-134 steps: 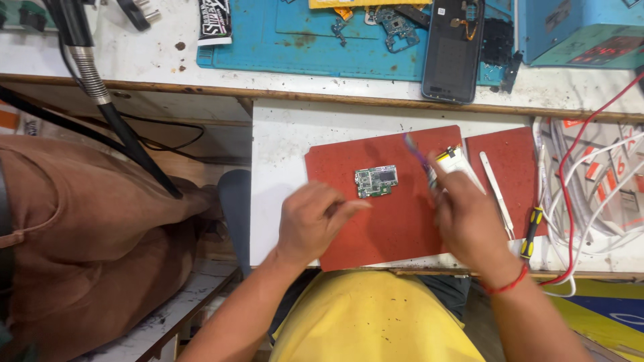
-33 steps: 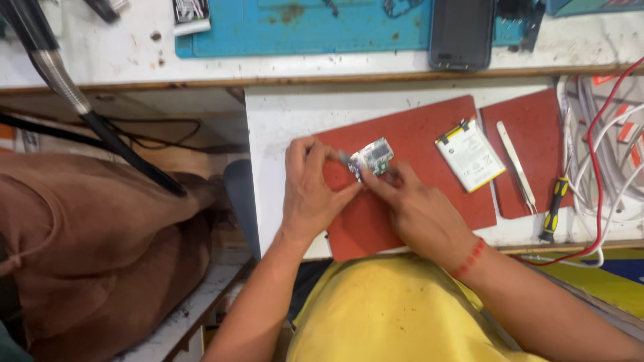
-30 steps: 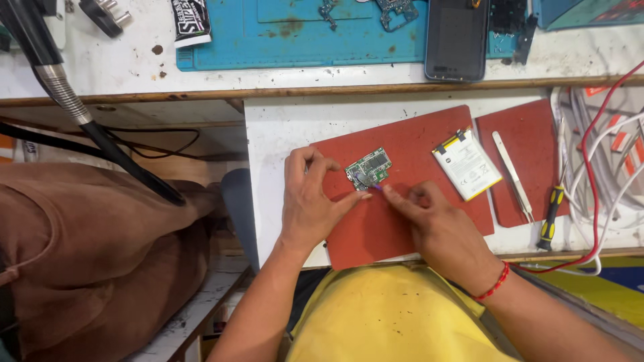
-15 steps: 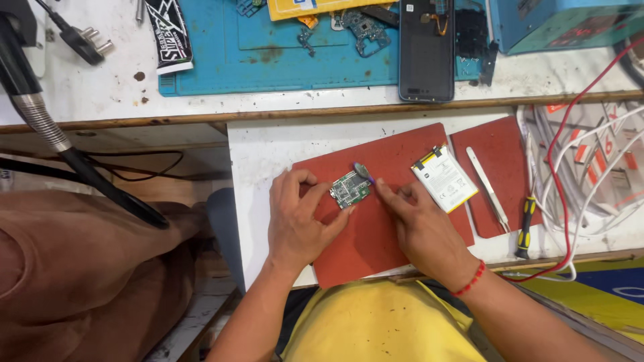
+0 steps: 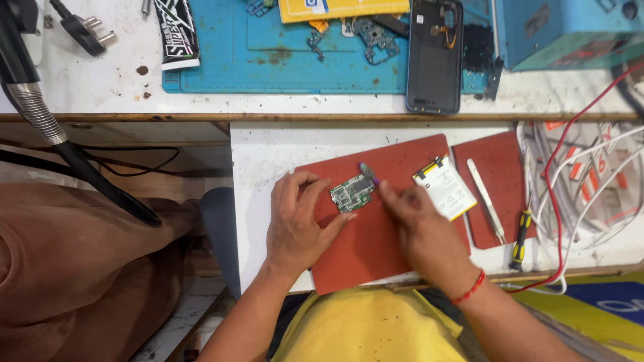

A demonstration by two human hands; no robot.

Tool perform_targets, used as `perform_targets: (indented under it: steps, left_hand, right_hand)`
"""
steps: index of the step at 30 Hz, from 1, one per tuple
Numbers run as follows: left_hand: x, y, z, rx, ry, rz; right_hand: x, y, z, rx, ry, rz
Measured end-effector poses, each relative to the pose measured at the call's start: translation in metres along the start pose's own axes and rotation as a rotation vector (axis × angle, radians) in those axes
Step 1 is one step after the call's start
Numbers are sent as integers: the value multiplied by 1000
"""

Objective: The person disassembles a smartphone, removing the back cover and battery. They then use a toothbrush to clean the exposed motherboard and other internal components on a workbench.

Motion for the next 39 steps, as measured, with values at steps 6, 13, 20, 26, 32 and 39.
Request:
perform_targets:
  steps: [6, 13, 20, 26, 32, 39]
  left_hand:
    - [6, 0, 5, 36, -44, -17]
    - [5, 6, 11, 44, -64, -20]
    - [3, 5, 7, 29, -41, -19]
    - [0, 0, 4, 72, -73, -26]
    - [-7, 0, 6, 89, -121, 12]
    - [-6, 2, 6, 86, -97, 20]
  right_hand:
    - [-10, -26, -16, 9, -31, -178]
    - [-20, -12, -17, 39, 44, -114]
    - [-19, -14, -22, 22, 90, -97]
    - [-24, -9, -14, 118, 44, 5]
    - [-6, -12, -26, 106, 74, 73]
    - [-31, -13, -25, 96, 63, -22]
Point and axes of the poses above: each hand's wrist, its own x-axis towards the middle knuckle, its own y-axis out of the back of the hand, z = x × y, the point moved 10 cm from there along x, towards the middle knuckle, and after that the axes turned 9 degrees about z, right-handed, at the moved point
